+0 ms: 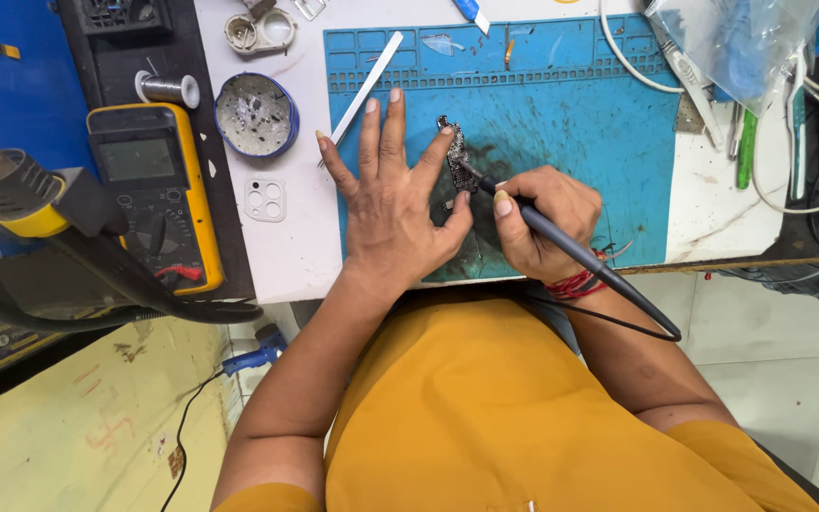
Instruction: The person holds a phone motherboard flat on a blue repair mat with one hand while using a soldering iron in the other hand to work on the board's components, repositioning the board and touching its parts with the iron tip throughout the episode.
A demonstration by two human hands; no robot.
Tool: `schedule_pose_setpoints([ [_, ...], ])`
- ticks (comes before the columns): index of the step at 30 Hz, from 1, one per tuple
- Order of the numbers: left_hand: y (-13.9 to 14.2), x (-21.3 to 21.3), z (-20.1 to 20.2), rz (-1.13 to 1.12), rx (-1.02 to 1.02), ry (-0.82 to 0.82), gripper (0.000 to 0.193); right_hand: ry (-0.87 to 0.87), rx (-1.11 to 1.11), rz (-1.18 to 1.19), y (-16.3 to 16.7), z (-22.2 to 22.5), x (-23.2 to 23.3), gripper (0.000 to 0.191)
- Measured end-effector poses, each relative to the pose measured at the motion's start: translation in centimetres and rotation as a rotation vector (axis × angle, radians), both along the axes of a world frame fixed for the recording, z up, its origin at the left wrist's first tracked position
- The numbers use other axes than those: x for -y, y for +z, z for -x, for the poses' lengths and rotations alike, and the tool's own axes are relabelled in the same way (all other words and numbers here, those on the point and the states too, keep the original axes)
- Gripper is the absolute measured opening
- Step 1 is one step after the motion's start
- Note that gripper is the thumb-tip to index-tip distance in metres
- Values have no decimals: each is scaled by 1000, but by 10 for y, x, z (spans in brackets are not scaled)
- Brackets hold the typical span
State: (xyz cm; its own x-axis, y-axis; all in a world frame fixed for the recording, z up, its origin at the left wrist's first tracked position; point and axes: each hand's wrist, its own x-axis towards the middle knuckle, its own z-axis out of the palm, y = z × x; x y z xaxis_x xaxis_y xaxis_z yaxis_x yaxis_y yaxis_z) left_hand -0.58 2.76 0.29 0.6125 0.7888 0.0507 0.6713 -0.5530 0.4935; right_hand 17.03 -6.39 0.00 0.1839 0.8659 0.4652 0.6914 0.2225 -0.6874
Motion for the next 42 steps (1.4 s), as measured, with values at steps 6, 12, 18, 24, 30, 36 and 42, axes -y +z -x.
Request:
schedule_pose_setpoints([
  [6, 1, 0, 0, -3, -2, 0, 66, 10, -2, -10, -1, 0, 0, 6],
  [12, 1, 0, 0, 2, -4, 3, 66, 14, 12, -7, 0, 0, 0, 7],
  [18, 0, 0, 0, -1, -8, 1, 66, 8, 1, -9, 1, 0, 0, 6],
  [24, -1, 0, -1, -3, -19, -2, 66, 16, 3, -10, 2, 0, 0, 6],
  [30, -1, 1, -1, -6, -16, -1, 66, 8, 7, -2, 1, 0, 1, 7],
  [36, 0, 1, 0, -18, -14, 1, 66, -10, 21, -9, 1, 0, 1, 6],
  [42, 1, 1, 0, -18, -15, 4, 66, 15, 34, -20, 2, 0, 1, 7],
])
